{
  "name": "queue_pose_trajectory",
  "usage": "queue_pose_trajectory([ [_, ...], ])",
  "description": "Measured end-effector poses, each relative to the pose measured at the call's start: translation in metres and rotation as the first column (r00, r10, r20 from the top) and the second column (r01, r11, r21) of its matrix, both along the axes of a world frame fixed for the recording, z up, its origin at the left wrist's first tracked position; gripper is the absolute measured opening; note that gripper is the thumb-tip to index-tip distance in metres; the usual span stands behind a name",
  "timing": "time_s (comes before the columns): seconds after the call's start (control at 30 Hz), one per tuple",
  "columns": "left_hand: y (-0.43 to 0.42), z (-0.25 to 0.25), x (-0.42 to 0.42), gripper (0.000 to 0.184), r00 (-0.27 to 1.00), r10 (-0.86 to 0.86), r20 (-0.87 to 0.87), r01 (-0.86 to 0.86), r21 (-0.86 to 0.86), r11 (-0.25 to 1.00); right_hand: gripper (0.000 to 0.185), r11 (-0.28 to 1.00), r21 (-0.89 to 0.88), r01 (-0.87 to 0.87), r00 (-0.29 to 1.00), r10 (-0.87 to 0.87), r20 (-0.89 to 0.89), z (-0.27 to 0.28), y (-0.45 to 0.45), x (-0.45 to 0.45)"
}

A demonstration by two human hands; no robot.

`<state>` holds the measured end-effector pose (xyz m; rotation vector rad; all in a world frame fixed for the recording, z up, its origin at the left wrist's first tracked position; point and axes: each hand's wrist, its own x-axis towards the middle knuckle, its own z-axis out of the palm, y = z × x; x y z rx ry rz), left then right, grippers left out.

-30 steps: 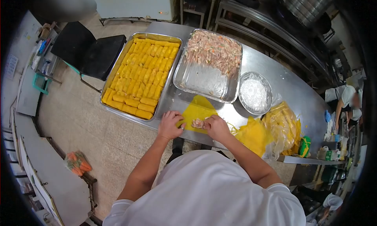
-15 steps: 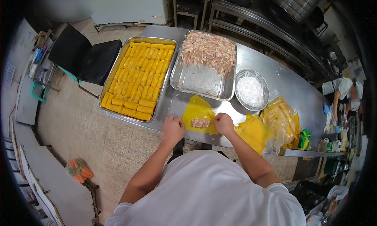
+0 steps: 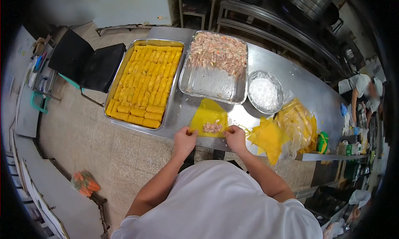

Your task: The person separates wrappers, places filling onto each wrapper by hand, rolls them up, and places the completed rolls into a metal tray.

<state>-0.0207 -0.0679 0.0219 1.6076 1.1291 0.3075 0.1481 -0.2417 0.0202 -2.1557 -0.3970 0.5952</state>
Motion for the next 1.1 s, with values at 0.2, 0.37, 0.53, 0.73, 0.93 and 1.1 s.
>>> queue_pose_trajectory([
  [0.2,-0.012,0.000,0.028,0.023,0.932,-0.330,0.150,0.167,0.628,0.760,0.015,0.999,0.035,-0.022,0.988,0.016,0.155,0.014,0.007,-0.018],
  [0.37,-0.016,-0.010,0.045,0.034,0.796,-0.584,-0.160,0.527,0.658,0.538,0.011,0.993,0.039,-0.113,0.950,0.096,0.298,0.024,0.012,-0.025],
  [0.53,-0.008,-0.003,0.037,0.046,0.746,-0.659,-0.096,0.559,0.629,0.541,0.017,0.933,0.078,-0.352,0.774,0.243,0.585,0.025,0.020,-0.018],
  [0.73,-0.001,-0.009,0.032,0.049,0.725,-0.683,-0.091,0.573,0.631,0.523,0.023,0.800,-0.121,-0.587,0.608,0.535,0.586,0.023,0.030,-0.006],
  [0.93,0.002,-0.021,0.028,0.054,0.739,-0.672,0.055,0.541,0.546,0.640,0.029,0.734,-0.260,-0.627,0.511,0.640,0.574,0.019,0.030,0.000],
  [1.1,0.009,-0.007,0.029,0.068,0.735,-0.676,0.044,0.523,0.597,0.608,0.030,0.663,-0.324,-0.675,0.466,0.723,0.510,0.028,0.031,0.003],
])
